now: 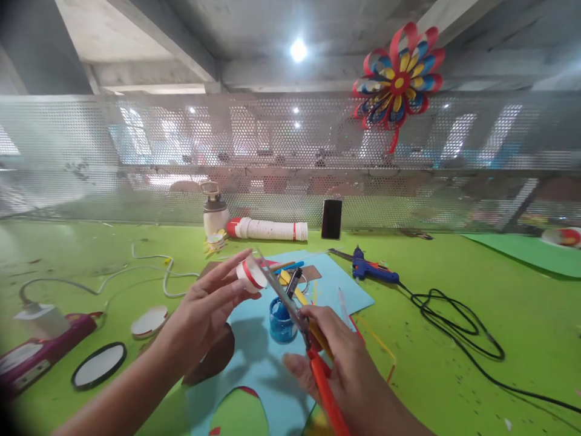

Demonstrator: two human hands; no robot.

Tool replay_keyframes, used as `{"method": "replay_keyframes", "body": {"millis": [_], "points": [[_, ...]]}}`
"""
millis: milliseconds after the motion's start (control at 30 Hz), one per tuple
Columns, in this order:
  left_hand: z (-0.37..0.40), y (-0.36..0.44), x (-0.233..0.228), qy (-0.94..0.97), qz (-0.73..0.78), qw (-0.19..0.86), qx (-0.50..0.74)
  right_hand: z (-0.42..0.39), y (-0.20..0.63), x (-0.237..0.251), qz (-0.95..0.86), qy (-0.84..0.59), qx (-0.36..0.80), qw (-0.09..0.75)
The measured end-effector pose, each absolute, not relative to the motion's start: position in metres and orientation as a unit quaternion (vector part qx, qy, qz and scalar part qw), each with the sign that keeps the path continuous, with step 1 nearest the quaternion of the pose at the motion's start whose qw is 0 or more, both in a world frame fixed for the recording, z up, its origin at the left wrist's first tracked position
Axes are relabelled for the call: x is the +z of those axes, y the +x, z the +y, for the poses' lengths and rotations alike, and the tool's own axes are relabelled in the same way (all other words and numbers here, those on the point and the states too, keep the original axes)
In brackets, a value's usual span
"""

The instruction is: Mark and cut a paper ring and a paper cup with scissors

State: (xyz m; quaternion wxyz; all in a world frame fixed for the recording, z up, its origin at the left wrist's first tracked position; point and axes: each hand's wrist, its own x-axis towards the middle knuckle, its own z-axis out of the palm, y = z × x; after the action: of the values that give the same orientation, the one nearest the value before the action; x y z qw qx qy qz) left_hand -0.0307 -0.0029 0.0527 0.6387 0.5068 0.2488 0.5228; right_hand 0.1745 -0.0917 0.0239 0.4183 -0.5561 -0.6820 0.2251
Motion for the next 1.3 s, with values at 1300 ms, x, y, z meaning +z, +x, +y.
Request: {"method": "replay_keyframes", "body": {"millis": [1300], "points": [[0.004,-0.029,0.054,0.394,0.219,0.741,0.498,-0.088,0.168,0.033,-0.643,-0.582,0.244,0.433]]}}
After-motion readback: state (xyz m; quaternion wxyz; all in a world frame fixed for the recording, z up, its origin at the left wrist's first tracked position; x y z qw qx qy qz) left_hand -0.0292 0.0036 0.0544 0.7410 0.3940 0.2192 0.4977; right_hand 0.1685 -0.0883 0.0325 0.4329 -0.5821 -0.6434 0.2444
